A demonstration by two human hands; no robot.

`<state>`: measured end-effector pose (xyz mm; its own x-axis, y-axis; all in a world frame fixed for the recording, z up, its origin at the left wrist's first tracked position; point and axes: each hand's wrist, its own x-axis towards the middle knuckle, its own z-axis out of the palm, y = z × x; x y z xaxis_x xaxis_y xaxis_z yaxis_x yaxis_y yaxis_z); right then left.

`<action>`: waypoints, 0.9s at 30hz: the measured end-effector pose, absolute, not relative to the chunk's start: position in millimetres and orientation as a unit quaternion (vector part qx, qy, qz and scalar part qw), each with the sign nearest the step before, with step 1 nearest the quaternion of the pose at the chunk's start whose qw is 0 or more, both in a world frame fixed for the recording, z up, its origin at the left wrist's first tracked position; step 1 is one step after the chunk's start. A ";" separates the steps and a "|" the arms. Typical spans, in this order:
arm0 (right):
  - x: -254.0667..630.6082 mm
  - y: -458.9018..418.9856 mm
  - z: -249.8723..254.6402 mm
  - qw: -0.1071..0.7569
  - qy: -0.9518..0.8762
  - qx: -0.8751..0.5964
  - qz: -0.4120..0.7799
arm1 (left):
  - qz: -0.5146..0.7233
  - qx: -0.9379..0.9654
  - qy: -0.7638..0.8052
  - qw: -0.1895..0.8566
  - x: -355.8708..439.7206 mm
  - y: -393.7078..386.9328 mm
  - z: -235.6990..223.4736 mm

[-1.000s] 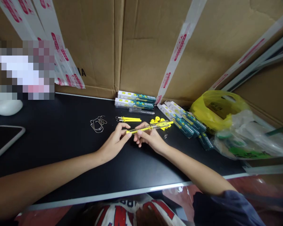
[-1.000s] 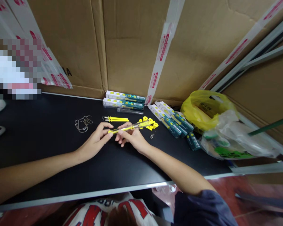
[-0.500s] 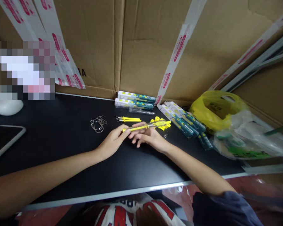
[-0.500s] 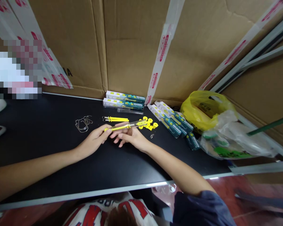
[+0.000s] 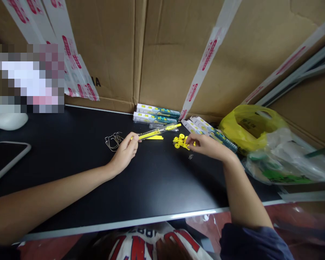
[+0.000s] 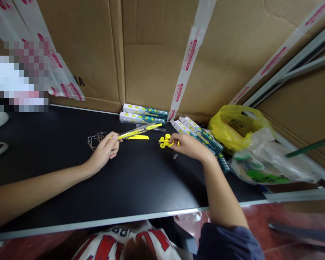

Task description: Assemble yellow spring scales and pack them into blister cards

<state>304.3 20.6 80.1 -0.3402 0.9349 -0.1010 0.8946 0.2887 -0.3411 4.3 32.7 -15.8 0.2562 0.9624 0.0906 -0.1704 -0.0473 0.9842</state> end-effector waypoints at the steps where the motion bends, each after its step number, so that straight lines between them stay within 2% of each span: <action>1: 308.3 17.9 82.5 0.025 -0.800 -0.569 0.186 | 0.486 0.534 0.371 0.584 4.3 32.5 -15.8; 5: 314.4 9.6 84.2 -0.047 -0.795 -0.562 0.223 | 0.482 0.528 0.382 0.586 4.3 31.6 -13.9; 13: 302.1 8.3 78.0 -0.114 -0.789 -0.582 0.160 | 0.479 0.526 0.394 0.582 4.0 31.3 -11.7; 21: 300.5 21.0 64.2 -0.048 -0.805 -0.573 0.149 | 0.474 0.523 0.399 0.585 4.3 31.5 -12.7; 27: 300.8 25.8 61.0 0.032 -0.817 -0.554 0.156 | 0.468 0.528 0.394 0.589 3.3 32.2 -14.0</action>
